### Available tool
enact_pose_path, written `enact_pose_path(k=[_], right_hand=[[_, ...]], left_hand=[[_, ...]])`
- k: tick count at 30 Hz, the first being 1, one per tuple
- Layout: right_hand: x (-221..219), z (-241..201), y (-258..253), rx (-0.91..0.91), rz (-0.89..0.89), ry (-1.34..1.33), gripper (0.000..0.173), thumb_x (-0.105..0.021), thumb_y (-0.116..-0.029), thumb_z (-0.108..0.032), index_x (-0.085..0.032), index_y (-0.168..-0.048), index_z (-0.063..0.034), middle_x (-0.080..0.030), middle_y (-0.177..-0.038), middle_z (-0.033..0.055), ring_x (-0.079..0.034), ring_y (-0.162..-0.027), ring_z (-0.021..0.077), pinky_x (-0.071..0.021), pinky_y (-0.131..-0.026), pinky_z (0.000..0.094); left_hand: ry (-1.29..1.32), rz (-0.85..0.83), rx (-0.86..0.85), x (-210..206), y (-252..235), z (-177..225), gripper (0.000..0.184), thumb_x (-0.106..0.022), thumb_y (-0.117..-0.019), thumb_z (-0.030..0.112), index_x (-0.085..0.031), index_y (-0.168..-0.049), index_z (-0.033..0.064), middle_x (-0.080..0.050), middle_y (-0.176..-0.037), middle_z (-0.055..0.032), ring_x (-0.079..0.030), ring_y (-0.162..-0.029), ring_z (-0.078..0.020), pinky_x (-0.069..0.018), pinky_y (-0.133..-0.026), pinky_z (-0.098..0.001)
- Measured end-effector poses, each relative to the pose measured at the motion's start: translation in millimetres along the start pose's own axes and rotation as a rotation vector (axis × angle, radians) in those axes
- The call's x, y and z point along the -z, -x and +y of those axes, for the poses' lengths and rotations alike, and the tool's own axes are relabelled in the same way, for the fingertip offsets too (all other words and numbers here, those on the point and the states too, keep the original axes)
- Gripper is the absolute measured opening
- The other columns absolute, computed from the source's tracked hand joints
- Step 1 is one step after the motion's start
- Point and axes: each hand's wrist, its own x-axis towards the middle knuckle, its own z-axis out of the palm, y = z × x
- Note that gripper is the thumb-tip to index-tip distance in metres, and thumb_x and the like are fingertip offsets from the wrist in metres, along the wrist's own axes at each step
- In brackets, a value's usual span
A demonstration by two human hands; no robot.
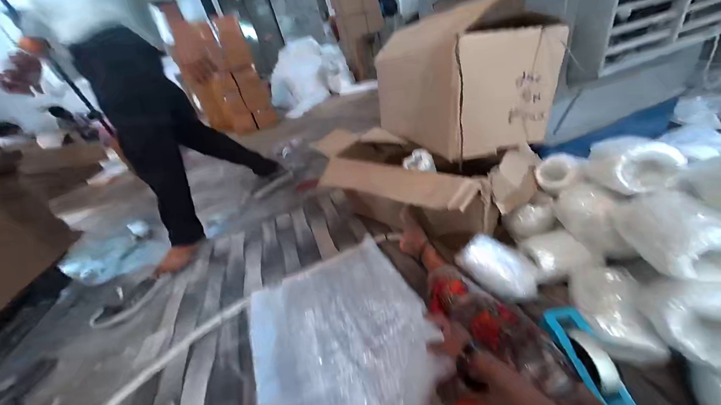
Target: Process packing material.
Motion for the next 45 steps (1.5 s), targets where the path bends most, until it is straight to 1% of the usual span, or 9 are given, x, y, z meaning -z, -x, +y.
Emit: enact_pose_path(k=[4,9,14,18,23,33,36,40,45], right_hand=[[-2,4,2,-0.158,-0.005,-0.263,0.056,-0.066,-0.0988,-0.008,-0.048,-0.152,-0.0074,-0.053,-0.149,0.0209,-0.056,-0.132,0.0312,-0.0479,-0.107,0.0476],[-14,0,-8,-0.189,0.038,-0.261,0.046,-0.064,-0.0999,-0.007,-0.054,-0.144,-0.0001,-0.055,-0.144,0.0253,-0.055,-0.131,0.0342,-0.0446,-0.110,0.0497],[-14,-2,-2,-0.189,0.013,-0.378,0.040,-0.058,-0.1034,-0.008,-0.055,-0.142,0.0024,-0.056,-0.142,0.0249,-0.056,-0.129,0.0312,-0.0454,-0.108,0.0485],[-16,4,-4,-0.219,0.031,-0.583,0.034,-0.048,-0.1089,-0.017,-0.057,-0.136,0.0013,-0.062,-0.130,0.0200,-0.062,-0.111,0.0229,-0.0521,-0.095,0.0430],[-10,-4,-3,-0.311,0.002,-0.629,0.038,-0.043,-0.1111,-0.026,-0.058,-0.138,-0.0043,-0.062,-0.127,0.0209,-0.063,-0.106,0.0283,-0.0539,-0.087,0.0483],[-2,-13,3,-0.297,-0.093,-0.657,0.033,-0.048,-0.1080,-0.012,-0.055,-0.139,-0.0032,-0.062,-0.112,0.0154,-0.060,-0.072,0.0162,-0.0532,-0.063,0.0337],[-3,-12,5,-0.271,-0.112,-0.638,0.034,-0.051,-0.1061,-0.009,-0.056,-0.139,-0.0027,-0.062,-0.107,0.0154,-0.058,-0.071,0.0153,-0.0518,-0.065,0.0332],[-5,-9,4,-0.249,-0.112,-0.629,0.033,-0.051,-0.1047,-0.006,-0.058,-0.136,-0.0012,-0.062,-0.104,0.0151,-0.059,-0.069,0.0161,-0.0532,-0.064,0.0334],[-6,-6,2,-0.258,-0.104,-0.642,0.032,-0.054,-0.1046,-0.010,-0.059,-0.135,-0.0021,-0.065,-0.104,0.0156,-0.060,-0.076,0.0171,-0.0536,-0.070,0.0357]], left_hand=[[-0.335,0.143,-0.279,8,18,12,0.069,-0.073,-0.0935,0.028,-0.046,-0.150,-0.0020,-0.046,-0.149,-0.0338,-0.048,-0.136,-0.0508,-0.0392,-0.111,-0.0633],[-0.179,-0.323,-0.579,-28,72,51,0.042,-0.072,-0.0971,0.025,-0.065,-0.129,-0.0015,-0.061,-0.137,-0.0241,-0.055,-0.131,-0.0416,-0.0404,-0.113,-0.0597],[-0.086,-0.483,-0.668,-73,101,88,0.043,-0.077,-0.0931,0.025,-0.067,-0.127,-0.0008,-0.064,-0.133,-0.0227,-0.060,-0.125,-0.0399,-0.0456,-0.108,-0.0585],[-0.111,-0.545,-0.617,-100,93,101,0.042,-0.079,-0.0910,0.022,-0.069,-0.125,0.0000,-0.066,-0.129,-0.0221,-0.063,-0.119,-0.0378,-0.0486,-0.105,-0.0557],[0.085,-0.581,-0.458,-103,96,99,0.035,-0.074,-0.0953,0.017,-0.067,-0.124,-0.0013,-0.067,-0.126,-0.0197,-0.068,-0.111,-0.0304,-0.0542,-0.098,-0.0484],[0.177,-0.460,-0.431,-113,99,116,0.026,-0.072,-0.0958,0.016,-0.069,-0.115,-0.0016,-0.070,-0.115,-0.0164,-0.069,-0.102,-0.0222,-0.0563,-0.092,-0.0415],[0.123,-0.441,-0.352,-110,106,127,0.042,-0.083,-0.0877,0.021,-0.067,-0.119,-0.0011,-0.066,-0.123,-0.0182,-0.065,-0.110,-0.0293,-0.0537,-0.093,-0.0481],[0.092,-0.444,-0.421,-107,108,131,0.025,-0.068,-0.0998,0.018,-0.069,-0.115,-0.0015,-0.068,-0.118,-0.0183,-0.068,-0.105,-0.0265,-0.0561,-0.094,-0.0438],[0.059,-0.454,-0.435,-109,106,129,0.045,-0.083,-0.0872,0.024,-0.067,-0.122,0.0005,-0.067,-0.125,-0.0177,-0.063,-0.116,-0.0293,-0.0516,-0.097,-0.0488]])
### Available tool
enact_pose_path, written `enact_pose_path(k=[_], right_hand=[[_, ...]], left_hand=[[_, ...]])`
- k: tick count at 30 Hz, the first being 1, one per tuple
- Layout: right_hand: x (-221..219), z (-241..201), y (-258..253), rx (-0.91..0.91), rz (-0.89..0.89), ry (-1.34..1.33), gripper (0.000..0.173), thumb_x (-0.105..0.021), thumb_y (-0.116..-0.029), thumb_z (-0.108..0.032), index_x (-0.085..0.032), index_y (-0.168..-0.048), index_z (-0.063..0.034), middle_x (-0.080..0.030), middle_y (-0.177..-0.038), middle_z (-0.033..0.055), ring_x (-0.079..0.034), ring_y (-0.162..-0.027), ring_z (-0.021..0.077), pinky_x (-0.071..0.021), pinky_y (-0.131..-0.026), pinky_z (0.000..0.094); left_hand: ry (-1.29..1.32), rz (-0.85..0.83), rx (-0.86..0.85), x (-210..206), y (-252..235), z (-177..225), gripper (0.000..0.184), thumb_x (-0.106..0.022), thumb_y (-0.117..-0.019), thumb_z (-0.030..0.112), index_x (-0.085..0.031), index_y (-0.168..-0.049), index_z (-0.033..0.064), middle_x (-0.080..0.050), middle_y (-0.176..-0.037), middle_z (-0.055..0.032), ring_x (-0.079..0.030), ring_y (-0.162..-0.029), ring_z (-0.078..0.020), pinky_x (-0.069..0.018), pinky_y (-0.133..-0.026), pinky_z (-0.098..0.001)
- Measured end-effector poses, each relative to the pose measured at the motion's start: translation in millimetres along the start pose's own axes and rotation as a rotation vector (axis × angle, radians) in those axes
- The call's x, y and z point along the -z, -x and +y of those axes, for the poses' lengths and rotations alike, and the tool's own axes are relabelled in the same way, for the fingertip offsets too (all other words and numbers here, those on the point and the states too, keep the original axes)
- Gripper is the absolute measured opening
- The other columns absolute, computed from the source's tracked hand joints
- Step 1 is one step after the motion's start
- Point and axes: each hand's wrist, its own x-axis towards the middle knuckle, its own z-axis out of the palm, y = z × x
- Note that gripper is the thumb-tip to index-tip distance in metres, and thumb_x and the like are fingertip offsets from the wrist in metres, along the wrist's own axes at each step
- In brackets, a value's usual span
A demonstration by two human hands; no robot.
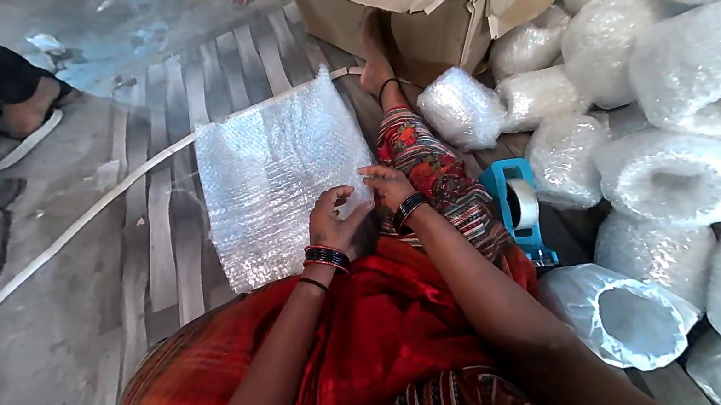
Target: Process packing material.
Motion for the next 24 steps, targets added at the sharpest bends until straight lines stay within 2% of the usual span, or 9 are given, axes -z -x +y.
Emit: enact_pose_path(k=[6,8,10,13,15,17,21,23,24], right_hand=[[-1,-1,2,-0.001,0.003,0.040,0.034,-0.051,-0.1042,-0.005,-0.057,-0.138,-0.0015,-0.064,-0.104,0.0165,-0.061,-0.073,0.0175,-0.0544,-0.066,0.0350],[1,1,-1,0.019,0.022,0.078,0.036,-0.051,-0.1013,0.001,-0.059,-0.136,-0.0006,-0.064,-0.113,0.0193,-0.062,-0.085,0.0216,-0.0541,-0.075,0.0398],[2,2,-2,0.037,0.044,0.128,0.040,-0.051,-0.0964,0.008,-0.062,-0.134,0.0005,-0.063,-0.124,0.0218,-0.062,-0.098,0.0253,-0.0513,-0.083,0.0435],[2,1,-1,0.082,0.046,0.272,0.041,-0.052,-0.0940,0.011,-0.064,-0.132,0.0002,-0.064,-0.128,0.0227,-0.063,-0.110,0.0288,-0.0510,-0.093,0.0467],[-1,-3,4,0.091,0.068,0.507,0.039,-0.056,-0.0948,0.009,-0.066,-0.132,-0.0012,-0.065,-0.130,0.0252,-0.062,-0.121,0.0366,-0.0475,-0.104,0.0540],[-10,-6,11,0.038,0.059,0.811,0.041,-0.059,-0.0940,0.005,-0.066,-0.134,-0.0043,-0.064,-0.133,0.0257,-0.060,-0.126,0.0408,-0.0453,-0.108,0.0581],[-23,-1,13,-0.057,0.024,1.192,0.046,-0.069,-0.0895,-0.003,-0.065,-0.135,-0.0055,-0.051,-0.147,0.0286,-0.050,-0.137,0.0454,-0.0434,-0.111,0.0582],[-22,1,15,0.065,0.095,1.181,0.046,-0.072,-0.0849,-0.001,-0.067,-0.131,-0.0022,-0.037,-0.157,0.0292,-0.037,-0.144,0.0478,-0.0377,-0.116,0.0582],[-20,3,17,0.198,0.134,1.133,0.041,-0.071,-0.0845,-0.001,-0.070,-0.126,-0.0012,-0.039,-0.157,0.0271,-0.039,-0.143,0.0466,-0.0385,-0.115,0.0571]], left_hand=[[0.017,-0.008,-0.020,3,-1,-1,0.025,-0.063,-0.1030,0.017,-0.071,-0.117,-0.0025,-0.072,-0.114,-0.0184,-0.070,-0.105,-0.0248,-0.0547,-0.098,-0.0440],[0.009,0.019,-0.026,7,-1,-4,0.024,-0.059,-0.1045,0.014,-0.072,-0.116,-0.0031,-0.072,-0.111,-0.0180,-0.070,-0.098,-0.0238,-0.0549,-0.094,-0.0435],[0.005,0.039,0.002,14,1,-4,0.023,-0.059,-0.1047,0.014,-0.073,-0.116,-0.0019,-0.073,-0.113,-0.0174,-0.071,-0.098,-0.0255,-0.0559,-0.093,-0.0453],[0.031,0.049,0.019,23,3,-6,0.026,-0.057,-0.1066,0.020,-0.071,-0.118,0.0005,-0.073,-0.112,-0.0173,-0.072,-0.098,-0.0273,-0.0572,-0.090,-0.0491],[0.009,0.084,-0.007,28,2,0,0.025,-0.059,-0.1058,0.021,-0.072,-0.115,0.0014,-0.074,-0.108,-0.0164,-0.072,-0.094,-0.0261,-0.0578,-0.088,-0.0479],[-0.042,0.099,-0.039,35,-1,10,0.023,-0.060,-0.1051,0.019,-0.072,-0.112,-0.0001,-0.073,-0.106,-0.0174,-0.071,-0.093,-0.0270,-0.0568,-0.088,-0.0476],[-0.133,0.112,-0.139,46,-21,12,0.017,-0.068,-0.0996,0.013,-0.073,-0.101,-0.0026,-0.073,-0.096,-0.0153,-0.071,-0.086,-0.0219,-0.0579,-0.086,-0.0412],[-0.158,0.089,-0.169,50,-25,14,0.015,-0.072,-0.0964,0.014,-0.074,-0.097,-0.0015,-0.072,-0.092,-0.0135,-0.069,-0.082,-0.0190,-0.0572,-0.081,-0.0382],[-0.161,0.073,-0.170,51,-27,14,0.014,-0.074,-0.0951,0.014,-0.074,-0.096,-0.0003,-0.072,-0.091,-0.0121,-0.068,-0.081,-0.0175,-0.0568,-0.080,-0.0370]])
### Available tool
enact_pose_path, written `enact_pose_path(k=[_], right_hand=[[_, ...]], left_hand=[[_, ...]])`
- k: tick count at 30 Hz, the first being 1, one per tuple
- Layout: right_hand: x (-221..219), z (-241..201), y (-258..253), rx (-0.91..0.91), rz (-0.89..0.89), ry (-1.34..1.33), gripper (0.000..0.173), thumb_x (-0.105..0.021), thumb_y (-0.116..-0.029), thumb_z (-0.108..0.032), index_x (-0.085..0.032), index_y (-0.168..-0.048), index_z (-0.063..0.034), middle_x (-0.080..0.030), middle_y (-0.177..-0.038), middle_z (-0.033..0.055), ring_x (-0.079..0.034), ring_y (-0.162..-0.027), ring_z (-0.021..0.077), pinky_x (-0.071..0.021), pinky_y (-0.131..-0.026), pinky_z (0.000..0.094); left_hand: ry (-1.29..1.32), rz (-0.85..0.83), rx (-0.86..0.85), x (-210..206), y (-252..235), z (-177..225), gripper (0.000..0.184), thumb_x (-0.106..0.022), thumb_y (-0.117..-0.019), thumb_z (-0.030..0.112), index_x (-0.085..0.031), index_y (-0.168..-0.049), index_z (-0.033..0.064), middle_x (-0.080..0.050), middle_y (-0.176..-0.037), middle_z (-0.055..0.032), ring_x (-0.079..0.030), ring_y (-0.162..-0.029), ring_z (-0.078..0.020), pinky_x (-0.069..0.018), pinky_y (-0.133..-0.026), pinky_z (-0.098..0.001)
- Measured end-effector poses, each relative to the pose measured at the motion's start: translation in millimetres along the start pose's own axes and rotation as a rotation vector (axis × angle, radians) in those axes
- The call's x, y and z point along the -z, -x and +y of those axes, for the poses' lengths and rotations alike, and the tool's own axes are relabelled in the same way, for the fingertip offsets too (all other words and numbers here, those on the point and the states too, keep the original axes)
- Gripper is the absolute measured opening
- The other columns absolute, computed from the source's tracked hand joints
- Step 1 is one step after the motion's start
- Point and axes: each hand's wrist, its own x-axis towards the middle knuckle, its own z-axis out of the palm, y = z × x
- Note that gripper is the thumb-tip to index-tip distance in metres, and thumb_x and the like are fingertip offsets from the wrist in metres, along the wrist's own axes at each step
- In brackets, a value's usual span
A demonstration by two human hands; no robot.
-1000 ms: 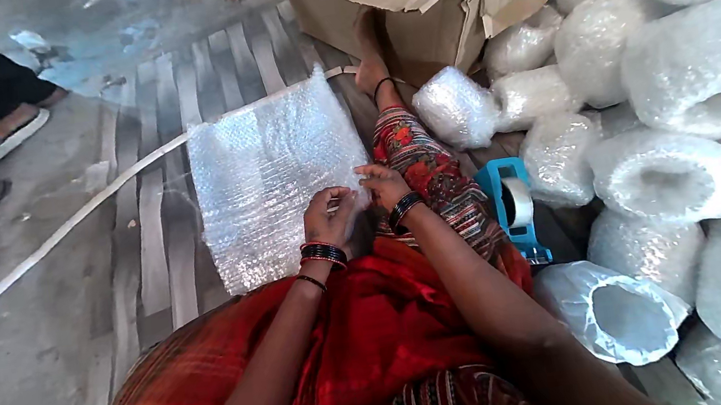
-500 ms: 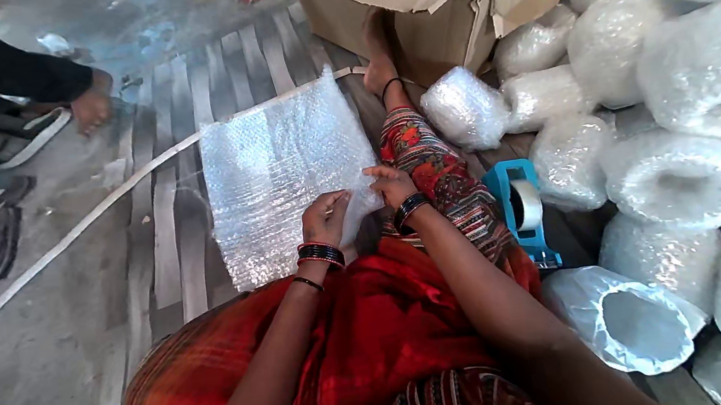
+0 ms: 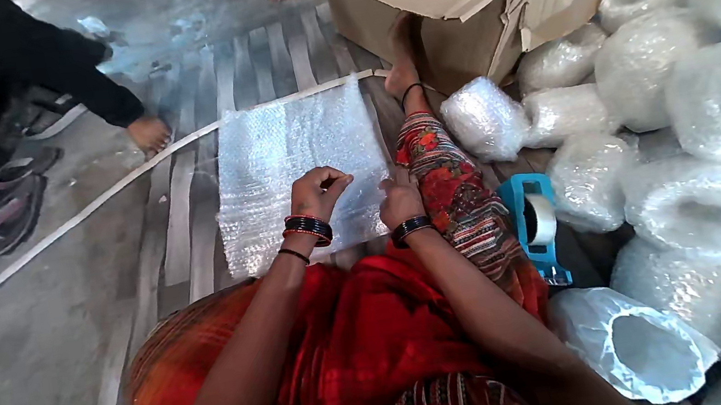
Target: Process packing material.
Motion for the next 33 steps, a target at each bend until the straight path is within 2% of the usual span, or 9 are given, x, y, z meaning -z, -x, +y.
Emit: enact_pose_path(k=[2,4,6,8,12,16,24,29,33], right_hand=[[-3,5,1,0.178,0.122,-0.190,0.034,-0.073,-0.0867,-0.005,-0.072,-0.120,0.0006,-0.055,-0.142,0.0246,-0.056,-0.126,0.0414,-0.0488,-0.104,0.0544],[-5,9,1,0.210,-0.029,-0.421,0.046,-0.078,-0.0903,-0.016,-0.065,-0.129,0.0039,-0.064,-0.125,0.0235,-0.068,-0.097,0.0329,-0.0568,-0.087,0.0490],[-11,9,0,0.146,-0.228,-0.522,0.056,-0.081,-0.0889,-0.026,-0.061,-0.130,0.0060,-0.068,-0.119,0.0239,-0.070,-0.095,0.0332,-0.0560,-0.089,0.0525],[-18,6,0,0.095,-0.264,-0.526,0.038,-0.074,-0.0946,-0.024,-0.067,-0.116,0.0067,-0.072,-0.104,0.0215,-0.071,-0.091,0.0311,-0.0555,-0.089,0.0532],[-16,-5,4,-0.121,-0.277,-0.846,0.034,-0.046,-0.1106,-0.021,-0.069,-0.113,0.0053,-0.071,-0.088,0.0096,-0.063,-0.066,0.0105,-0.0539,-0.063,0.0279],[-9,-4,2,-0.265,-0.303,-1.110,0.037,-0.046,-0.1111,-0.026,-0.065,-0.105,0.0042,-0.068,-0.075,0.0048,-0.063,-0.058,0.0093,-0.0545,-0.058,0.0255],[-13,2,-1,-0.146,-0.287,-1.093,0.027,-0.050,-0.1084,-0.019,-0.066,-0.104,0.0029,-0.071,-0.079,0.0034,-0.065,-0.064,0.0079,-0.0552,-0.060,0.0243],[-23,11,-3,0.155,-0.339,-0.319,0.044,-0.080,-0.0896,-0.015,-0.066,-0.125,0.0059,-0.064,-0.127,0.0258,-0.064,-0.115,0.0359,-0.0504,-0.103,0.0506],[-29,9,-4,0.286,-0.374,0.052,0.045,-0.082,-0.0874,-0.020,-0.068,-0.126,0.0002,-0.062,-0.131,0.0263,-0.058,-0.125,0.0417,-0.0448,-0.108,0.0584]], left_hand=[[0.014,-0.045,-0.009,-2,-1,-1,0.012,-0.074,-0.0950,0.013,-0.075,-0.097,0.0005,-0.073,-0.092,-0.0117,-0.069,-0.081,-0.0173,-0.0572,-0.081,-0.0374],[0.055,-0.101,-0.019,-8,-1,-1,0.014,-0.069,-0.0975,0.011,-0.075,-0.099,-0.0009,-0.073,-0.092,-0.0132,-0.069,-0.080,-0.0187,-0.0577,-0.081,-0.0392],[0.113,-0.172,-0.002,-16,1,0,0.016,-0.066,-0.0997,0.011,-0.075,-0.103,-0.0016,-0.074,-0.091,-0.0130,-0.070,-0.079,-0.0179,-0.0585,-0.081,-0.0388],[0.177,-0.226,0.026,-22,5,3,0.017,-0.063,-0.1013,0.010,-0.074,-0.106,-0.0017,-0.074,-0.092,-0.0121,-0.071,-0.082,-0.0165,-0.0584,-0.084,-0.0381],[0.233,-0.102,0.064,-16,25,4,0.027,-0.055,-0.1065,0.013,-0.068,-0.122,-0.0042,-0.071,-0.120,-0.0195,-0.069,-0.111,-0.0276,-0.0527,-0.101,-0.0455],[-0.097,-0.155,0.036,2,45,-25,0.044,-0.079,-0.0913,0.023,-0.067,-0.127,-0.0009,-0.064,-0.133,-0.0232,-0.059,-0.125,-0.0423,-0.0426,-0.107,-0.0627],[-0.183,-0.083,0.007,8,61,-49,0.019,-0.062,-0.1023,0.009,-0.075,-0.109,-0.0034,-0.072,-0.112,-0.0232,-0.069,-0.107,-0.0406,-0.0500,-0.098,-0.0603],[-0.171,-0.033,0.043,11,45,-60,0.021,-0.061,-0.1029,0.011,-0.073,-0.112,-0.0034,-0.072,-0.109,-0.0224,-0.070,-0.102,-0.0372,-0.0532,-0.096,-0.0560],[-0.121,-0.044,0.116,7,45,-59,0.023,-0.062,-0.1002,0.006,-0.062,-0.121,-0.0039,-0.070,-0.112,-0.0219,-0.072,-0.099,-0.0363,-0.0563,-0.091,-0.0549]])
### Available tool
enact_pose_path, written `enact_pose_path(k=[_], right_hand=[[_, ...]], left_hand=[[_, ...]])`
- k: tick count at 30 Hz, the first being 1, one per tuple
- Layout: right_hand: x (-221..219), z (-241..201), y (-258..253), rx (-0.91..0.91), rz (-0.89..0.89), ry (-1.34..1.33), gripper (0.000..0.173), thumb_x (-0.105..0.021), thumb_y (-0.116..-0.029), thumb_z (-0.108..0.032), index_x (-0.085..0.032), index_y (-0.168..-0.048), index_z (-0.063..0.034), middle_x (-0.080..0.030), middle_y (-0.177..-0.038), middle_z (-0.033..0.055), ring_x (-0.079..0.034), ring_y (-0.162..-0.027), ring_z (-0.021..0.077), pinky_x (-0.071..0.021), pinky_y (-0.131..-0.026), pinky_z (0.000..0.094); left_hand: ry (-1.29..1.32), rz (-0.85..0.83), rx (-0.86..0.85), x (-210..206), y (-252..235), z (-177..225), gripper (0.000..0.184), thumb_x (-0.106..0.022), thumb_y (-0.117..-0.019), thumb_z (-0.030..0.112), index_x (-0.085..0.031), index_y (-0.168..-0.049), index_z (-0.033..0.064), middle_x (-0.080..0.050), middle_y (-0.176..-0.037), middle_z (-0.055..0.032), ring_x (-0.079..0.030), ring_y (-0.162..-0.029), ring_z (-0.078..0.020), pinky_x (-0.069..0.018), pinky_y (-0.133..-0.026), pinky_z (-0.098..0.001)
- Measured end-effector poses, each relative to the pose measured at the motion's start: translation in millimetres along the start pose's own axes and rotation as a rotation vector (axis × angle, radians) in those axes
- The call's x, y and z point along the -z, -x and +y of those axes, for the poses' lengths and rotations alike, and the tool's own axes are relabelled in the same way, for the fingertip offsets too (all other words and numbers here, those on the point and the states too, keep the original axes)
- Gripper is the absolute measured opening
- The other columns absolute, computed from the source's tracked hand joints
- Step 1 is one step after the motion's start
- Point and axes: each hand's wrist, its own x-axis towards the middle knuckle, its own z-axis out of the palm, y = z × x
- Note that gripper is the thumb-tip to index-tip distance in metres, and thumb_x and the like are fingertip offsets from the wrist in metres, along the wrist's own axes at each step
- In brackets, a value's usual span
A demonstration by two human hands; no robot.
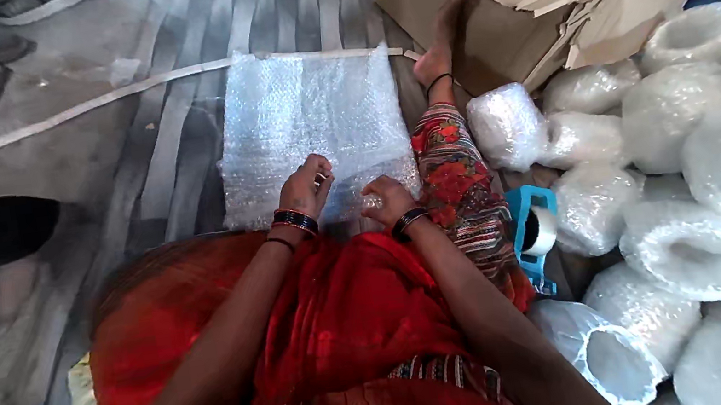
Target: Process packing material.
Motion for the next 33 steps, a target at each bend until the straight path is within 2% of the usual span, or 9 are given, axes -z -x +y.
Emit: enact_pose_path(k=[5,9,12,14,19,24,28,30,33], right_hand=[[-10,-5,-2,-0.047,-0.002,0.300,0.051,-0.086,-0.0814,-0.023,-0.068,-0.127,-0.0073,-0.056,-0.138,0.0241,-0.051,-0.130,0.0450,-0.0411,-0.105,0.0657],[-7,-10,-1,-0.152,-0.041,0.424,0.058,-0.085,-0.0777,-0.013,-0.066,-0.132,-0.0097,-0.045,-0.151,0.0237,-0.040,-0.139,0.0486,-0.0312,-0.110,0.0723],[-9,-6,-3,-0.193,-0.139,0.434,0.047,-0.076,-0.0849,-0.009,-0.067,-0.131,-0.0081,-0.054,-0.146,0.0219,-0.046,-0.138,0.0460,-0.0322,-0.110,0.0713],[-8,-6,-3,-0.210,-0.137,0.384,0.035,-0.067,-0.0933,-0.012,-0.068,-0.128,-0.0085,-0.065,-0.134,0.0189,-0.055,-0.131,0.0411,-0.0342,-0.112,0.0663],[-3,-2,3,-0.141,0.331,0.031,0.029,-0.071,-0.0922,-0.006,-0.071,-0.121,0.0013,-0.056,-0.140,0.0288,-0.050,-0.135,0.0450,-0.0396,-0.114,0.0571],[-2,2,14,-0.141,0.777,-0.320,0.043,-0.074,-0.0902,-0.007,-0.063,-0.130,0.0052,-0.049,-0.144,0.0311,-0.053,-0.131,0.0387,-0.0496,-0.106,0.0452],[-5,-6,21,-0.260,0.753,-0.739,0.076,-0.070,-0.0952,-0.026,-0.033,-0.156,0.0000,-0.041,-0.154,0.0269,-0.052,-0.133,0.0322,-0.0484,-0.106,0.0437],[-10,-9,25,-0.317,0.662,-0.899,0.087,-0.072,-0.0949,-0.024,-0.020,-0.161,-0.0034,-0.044,-0.152,0.0252,-0.058,-0.122,0.0300,-0.0525,-0.098,0.0438],[-18,-14,26,-0.412,0.544,-0.921,0.085,-0.078,-0.0919,-0.019,-0.027,-0.158,-0.0017,-0.053,-0.142,0.0262,-0.063,-0.118,0.0318,-0.0546,-0.098,0.0467]], left_hand=[[-0.078,-0.074,-0.152,-15,7,-13,0.021,-0.054,-0.0967,-0.007,-0.074,-0.095,-0.0018,-0.068,-0.122,-0.0220,-0.065,-0.114,-0.0408,-0.0513,-0.099,-0.0588],[-0.194,-0.254,-0.173,-31,9,-19,0.024,-0.060,-0.0971,0.002,-0.076,-0.114,0.0058,-0.065,-0.132,-0.0204,-0.058,-0.125,-0.0447,-0.0451,-0.103,-0.0640],[-0.308,-0.410,-0.115,-44,12,-19,0.039,-0.074,-0.0938,0.027,-0.069,-0.129,0.0099,-0.056,-0.145,-0.0185,-0.046,-0.139,-0.0433,-0.0386,-0.107,-0.0659],[-0.370,-0.461,-0.053,-53,11,-19,0.046,-0.075,-0.0920,0.034,-0.067,-0.131,0.0117,-0.053,-0.149,-0.0166,-0.043,-0.142,-0.0405,-0.0366,-0.111,-0.0637],[-0.273,-0.349,-0.063,-62,7,-36,0.028,-0.068,-0.0987,0.025,-0.071,-0.120,0.0063,-0.060,-0.140,-0.0207,-0.052,-0.133,-0.0439,-0.0419,-0.103,-0.0660],[0.162,-0.106,0.076,-47,13,-45,0.025,-0.064,-0.1013,0.013,-0.066,-0.116,-0.0075,-0.066,-0.120,-0.0289,-0.064,-0.115,-0.0443,-0.0472,-0.103,-0.0614],[0.336,-0.008,0.167,-38,21,-44,0.025,-0.066,-0.1010,0.015,-0.068,-0.114,-0.0058,-0.069,-0.113,-0.0262,-0.067,-0.107,-0.0401,-0.0509,-0.097,-0.0591],[0.367,-0.008,0.170,-35,27,-36,0.025,-0.063,-0.1033,0.017,-0.068,-0.114,-0.0050,-0.068,-0.116,-0.0252,-0.067,-0.108,-0.0386,-0.0516,-0.097,-0.0579],[0.323,-0.048,0.119,-37,27,-30,0.025,-0.059,-0.1054,0.016,-0.068,-0.115,-0.0063,-0.068,-0.118,-0.0256,-0.068,-0.108,-0.0385,-0.0524,-0.097,-0.0573]])
